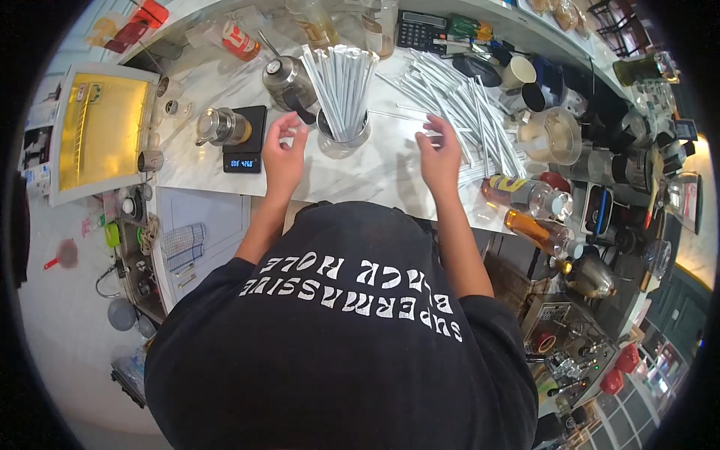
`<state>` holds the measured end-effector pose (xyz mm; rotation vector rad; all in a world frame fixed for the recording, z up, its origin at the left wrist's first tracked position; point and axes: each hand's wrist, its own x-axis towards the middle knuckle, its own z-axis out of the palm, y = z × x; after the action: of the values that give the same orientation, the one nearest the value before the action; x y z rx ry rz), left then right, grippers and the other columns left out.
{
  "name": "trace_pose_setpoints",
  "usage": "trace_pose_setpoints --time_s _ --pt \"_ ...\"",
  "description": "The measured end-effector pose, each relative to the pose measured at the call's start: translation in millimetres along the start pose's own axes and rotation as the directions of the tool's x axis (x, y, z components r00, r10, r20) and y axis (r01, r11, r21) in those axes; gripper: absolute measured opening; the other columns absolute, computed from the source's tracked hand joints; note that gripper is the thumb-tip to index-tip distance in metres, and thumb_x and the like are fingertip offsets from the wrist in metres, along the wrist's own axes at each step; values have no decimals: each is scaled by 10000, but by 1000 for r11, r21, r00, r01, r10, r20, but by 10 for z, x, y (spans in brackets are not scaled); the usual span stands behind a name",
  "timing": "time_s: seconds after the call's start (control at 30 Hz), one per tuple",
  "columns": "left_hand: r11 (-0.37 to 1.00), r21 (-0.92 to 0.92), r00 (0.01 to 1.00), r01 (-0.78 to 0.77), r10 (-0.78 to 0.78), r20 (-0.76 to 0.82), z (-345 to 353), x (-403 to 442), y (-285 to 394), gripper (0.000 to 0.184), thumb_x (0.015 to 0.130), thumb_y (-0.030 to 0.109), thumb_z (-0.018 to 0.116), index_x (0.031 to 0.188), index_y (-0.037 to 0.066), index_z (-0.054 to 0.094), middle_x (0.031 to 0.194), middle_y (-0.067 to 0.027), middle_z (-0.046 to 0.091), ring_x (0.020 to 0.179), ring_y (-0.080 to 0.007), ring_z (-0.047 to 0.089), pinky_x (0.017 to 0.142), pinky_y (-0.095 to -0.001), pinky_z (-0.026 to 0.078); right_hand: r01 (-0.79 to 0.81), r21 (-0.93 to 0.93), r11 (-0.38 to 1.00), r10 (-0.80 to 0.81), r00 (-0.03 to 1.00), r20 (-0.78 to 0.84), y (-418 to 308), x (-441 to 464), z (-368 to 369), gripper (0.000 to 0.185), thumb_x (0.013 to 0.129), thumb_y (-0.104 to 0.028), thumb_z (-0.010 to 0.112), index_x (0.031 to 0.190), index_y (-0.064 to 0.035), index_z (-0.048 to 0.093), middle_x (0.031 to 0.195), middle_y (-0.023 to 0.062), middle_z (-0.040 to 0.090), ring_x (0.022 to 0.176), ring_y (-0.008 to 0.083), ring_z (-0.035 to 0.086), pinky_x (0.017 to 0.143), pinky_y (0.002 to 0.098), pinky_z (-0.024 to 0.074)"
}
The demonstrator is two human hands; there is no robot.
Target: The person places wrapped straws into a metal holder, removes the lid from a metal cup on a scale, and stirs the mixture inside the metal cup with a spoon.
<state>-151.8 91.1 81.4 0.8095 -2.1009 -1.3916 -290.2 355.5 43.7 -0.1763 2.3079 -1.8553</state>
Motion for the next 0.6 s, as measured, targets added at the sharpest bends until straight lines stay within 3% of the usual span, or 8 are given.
trace_pose_setpoints --time_s 0.1,0.2,0.23,0.33,0.47,0.6 --pt "995 75 993 -64 56 107 -37 -142 34 330 933 180 796 1240 81 725 1091 -31 729 956 -162 606 770 -312 458 -110 -238 965 87 990 -108 317 -23 -306 379 919 -133 772 1277 -28 707 1164 118 732 861 201 680 785 368 554" --pt "988 57 958 -147 128 258 79 -200 207 305 920 159 798 1204 69 734 1069 -58 727 936 -187 621 792 -332 485 -33 -515 856 -49 988 -146 575 53 -433 362 912 -135 767 1253 -29 706 1161 147 709 920 286 695 812 415 552" --pt "983 -4 940 -183 176 293 165 -205 236 283 911 144 801 1173 56 737 1061 -85 728 916 -220 638 823 -349 513 26 -643 766 -144 981 -133 613 85 -440 335 907 -141 760 1225 -46 709 1159 167 684 1007 362 687 850 465 554" --pt "969 -66 859 -237 241 451 376 -204 457 284 910 137 804 1170 48 733 1062 -99 729 916 -238 650 855 -358 530 107 -780 616 -278 957 -89 704 170 -448 324 914 -143 748 1226 -64 707 1181 167 666 1066 383 675 872 484 561" --pt "970 -64 785 -234 227 576 809 -181 536 292 932 178 794 1205 86 747 1053 -86 722 927 -231 661 847 -362 527 47 -801 596 -197 976 -90 809 289 -509 284 911 -103 740 1191 -54 736 1077 145 743 973 399 712 852 489 573" --pt "923 82 708 -376 229 668 1433 -158 475 326 936 263 783 1218 107 734 1082 -113 717 979 -295 685 867 -409 544 9 -576 817 -158 965 -209 423 162 -640 275 938 -89 741 1207 -38 751 997 142 771 802 321 726 763 430 568"
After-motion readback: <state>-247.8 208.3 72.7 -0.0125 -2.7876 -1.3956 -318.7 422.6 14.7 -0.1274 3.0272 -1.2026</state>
